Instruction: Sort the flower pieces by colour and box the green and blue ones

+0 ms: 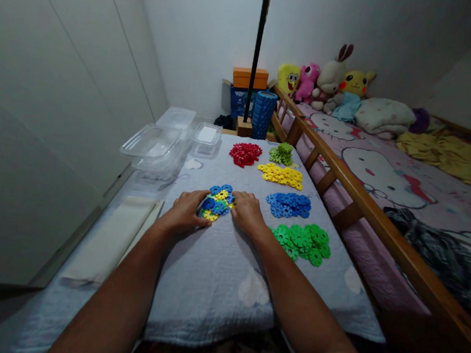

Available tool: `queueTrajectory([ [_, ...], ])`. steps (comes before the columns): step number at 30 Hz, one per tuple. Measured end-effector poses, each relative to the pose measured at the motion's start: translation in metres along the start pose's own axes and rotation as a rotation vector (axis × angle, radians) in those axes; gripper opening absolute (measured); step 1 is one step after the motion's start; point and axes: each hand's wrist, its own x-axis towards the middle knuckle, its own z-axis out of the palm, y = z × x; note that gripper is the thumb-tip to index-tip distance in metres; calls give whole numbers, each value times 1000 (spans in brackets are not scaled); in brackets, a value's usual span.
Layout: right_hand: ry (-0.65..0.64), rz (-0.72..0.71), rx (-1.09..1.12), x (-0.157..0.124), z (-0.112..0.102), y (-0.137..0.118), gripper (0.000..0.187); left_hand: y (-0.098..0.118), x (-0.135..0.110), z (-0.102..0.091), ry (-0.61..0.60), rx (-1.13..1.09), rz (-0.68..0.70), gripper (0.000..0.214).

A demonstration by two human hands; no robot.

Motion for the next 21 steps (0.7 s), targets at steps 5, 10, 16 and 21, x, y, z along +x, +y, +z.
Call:
queueTrajectory([
  [5,-27,-25,24,-7,-15,3,46,6,1,0,40,-60,30,75],
  [10,-46,-15,65,-6,-39,26,39,14,3,8,83,-83,45,67],
  [16,57,52,40,22,-71,88,35,19,4,17,127,-107,13,58],
  [21,177,221,-47,53,-83,138,35,23,2,20,129,-122,-2,57],
])
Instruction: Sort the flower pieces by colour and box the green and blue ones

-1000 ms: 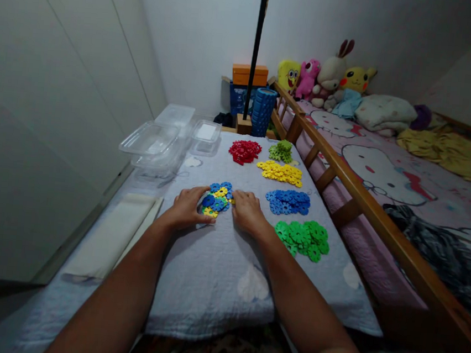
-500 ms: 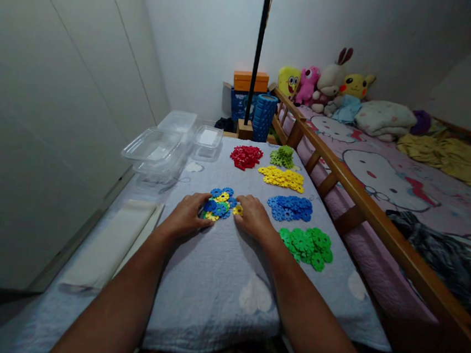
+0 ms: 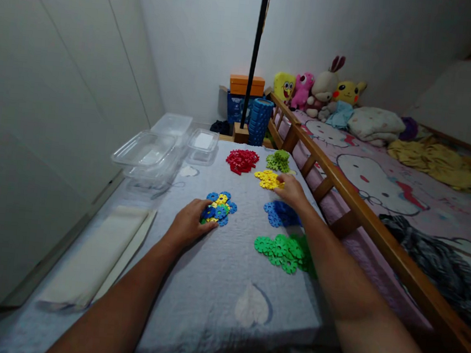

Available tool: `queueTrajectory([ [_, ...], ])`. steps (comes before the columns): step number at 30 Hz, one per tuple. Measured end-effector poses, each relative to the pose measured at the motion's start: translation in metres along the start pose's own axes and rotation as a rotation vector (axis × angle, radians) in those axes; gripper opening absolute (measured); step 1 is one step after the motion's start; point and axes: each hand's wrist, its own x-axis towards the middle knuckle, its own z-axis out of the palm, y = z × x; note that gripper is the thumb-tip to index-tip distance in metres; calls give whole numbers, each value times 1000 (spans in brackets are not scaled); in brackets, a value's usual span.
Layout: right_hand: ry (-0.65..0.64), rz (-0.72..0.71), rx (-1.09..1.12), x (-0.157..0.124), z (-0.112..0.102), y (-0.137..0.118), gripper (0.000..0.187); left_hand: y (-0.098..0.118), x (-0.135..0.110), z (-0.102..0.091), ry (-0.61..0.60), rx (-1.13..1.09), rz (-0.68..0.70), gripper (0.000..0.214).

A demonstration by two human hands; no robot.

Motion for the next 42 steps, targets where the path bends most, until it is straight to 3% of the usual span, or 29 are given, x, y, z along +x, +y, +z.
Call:
queueTrajectory([
  [6,105,94,-34,27,11,14,40,3,-1,2,-17,-23,18,56],
  [15,123,143,-63,40,24,13,42,-1,-1,-7,-131,-99,92,71],
  [21,220,144,33,36,12,14,40,-6,0,-8,-156,-169,78,68],
  [25,268,82,153,20,0,0,34,-7,1,-7,-145,-167,45,65],
  [28,181,-32,277,-4,1,-26,28,-5,1,-5,-122,-144,35,63],
  [33,-152,-310,285,-51,22,-82,27,-3,0,0,-67,-109,47,60],
  [37,-241,-373,150,-66,41,-114,28,-3,0,2,-38,-98,70,60],
  [42,-263,-392,78,-71,56,-123,34,-4,1,3,-23,-82,84,57],
])
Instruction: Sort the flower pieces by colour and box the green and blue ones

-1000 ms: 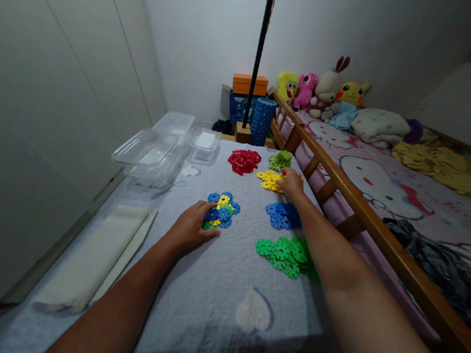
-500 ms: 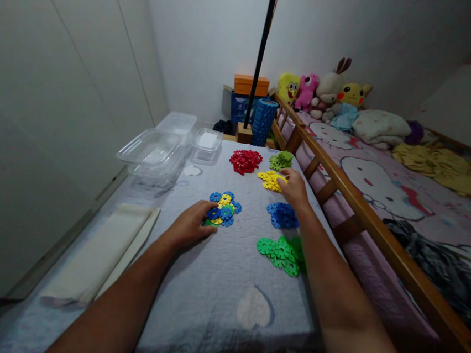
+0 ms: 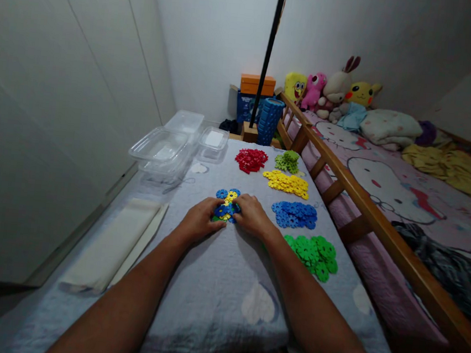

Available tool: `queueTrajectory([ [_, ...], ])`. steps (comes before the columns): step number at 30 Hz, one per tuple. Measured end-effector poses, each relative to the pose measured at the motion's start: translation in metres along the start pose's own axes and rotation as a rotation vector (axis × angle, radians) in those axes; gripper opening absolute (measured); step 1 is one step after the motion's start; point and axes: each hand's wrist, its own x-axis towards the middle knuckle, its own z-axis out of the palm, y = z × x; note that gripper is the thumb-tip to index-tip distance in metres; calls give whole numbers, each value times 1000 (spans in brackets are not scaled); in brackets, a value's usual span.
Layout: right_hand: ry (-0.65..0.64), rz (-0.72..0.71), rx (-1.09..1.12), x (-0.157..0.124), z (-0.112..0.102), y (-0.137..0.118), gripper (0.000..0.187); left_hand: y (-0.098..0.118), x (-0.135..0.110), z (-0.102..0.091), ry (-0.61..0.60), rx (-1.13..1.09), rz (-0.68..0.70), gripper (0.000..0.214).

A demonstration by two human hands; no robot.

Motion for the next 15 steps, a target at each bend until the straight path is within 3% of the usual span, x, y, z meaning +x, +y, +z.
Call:
queueTrajectory([
  [11,47,50,42,-7,10,-1,31,0,0,1,1,-23,-10,50],
  [15,57,18,58,-7,12,1,41,-1,0,0,0,-28,3,48],
])
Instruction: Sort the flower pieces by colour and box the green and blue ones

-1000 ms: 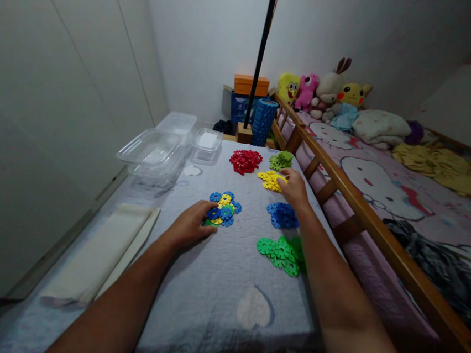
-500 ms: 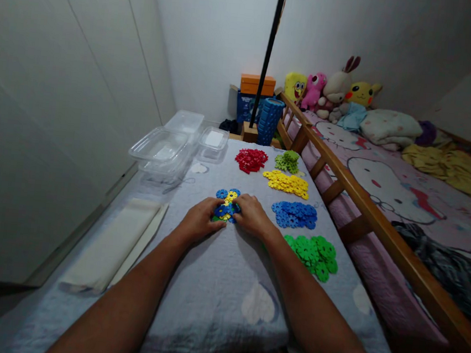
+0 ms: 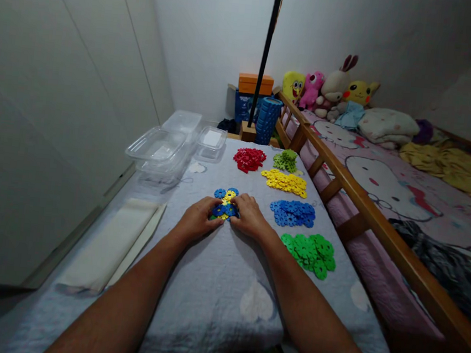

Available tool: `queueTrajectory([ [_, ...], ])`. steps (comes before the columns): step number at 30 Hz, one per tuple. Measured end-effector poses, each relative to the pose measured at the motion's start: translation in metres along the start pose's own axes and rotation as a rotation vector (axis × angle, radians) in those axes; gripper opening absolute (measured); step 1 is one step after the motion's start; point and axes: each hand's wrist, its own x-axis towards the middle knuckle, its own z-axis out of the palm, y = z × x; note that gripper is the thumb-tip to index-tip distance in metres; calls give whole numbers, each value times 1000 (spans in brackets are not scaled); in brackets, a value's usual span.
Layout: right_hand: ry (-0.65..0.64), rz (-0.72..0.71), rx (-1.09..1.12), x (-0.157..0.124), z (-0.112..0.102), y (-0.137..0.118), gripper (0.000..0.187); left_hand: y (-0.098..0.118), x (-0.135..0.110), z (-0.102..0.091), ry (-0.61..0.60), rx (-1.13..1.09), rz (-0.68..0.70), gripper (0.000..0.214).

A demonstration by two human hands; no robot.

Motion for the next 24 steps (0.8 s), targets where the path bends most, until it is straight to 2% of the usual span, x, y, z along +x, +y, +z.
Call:
queueTrajectory([
  [6,-22,32,8,1,0,-4,35,2,-1,-1,0,-7,4,46],
  [10,30,59,41,0,-12,1,37,2,-1,-2,3,-4,-1,45],
  [15,130,143,10,-13,-50,40,36,4,-1,-3,-11,7,-13,45],
  [18,182,294,-94,-26,-68,69,35,5,-1,-4,-18,11,-28,45],
  [21,193,412,-179,-37,-73,89,36,5,-1,-4,-10,10,-22,44],
  [24,188,452,-220,-41,-69,95,38,4,-1,-3,-3,-1,-16,44],
])
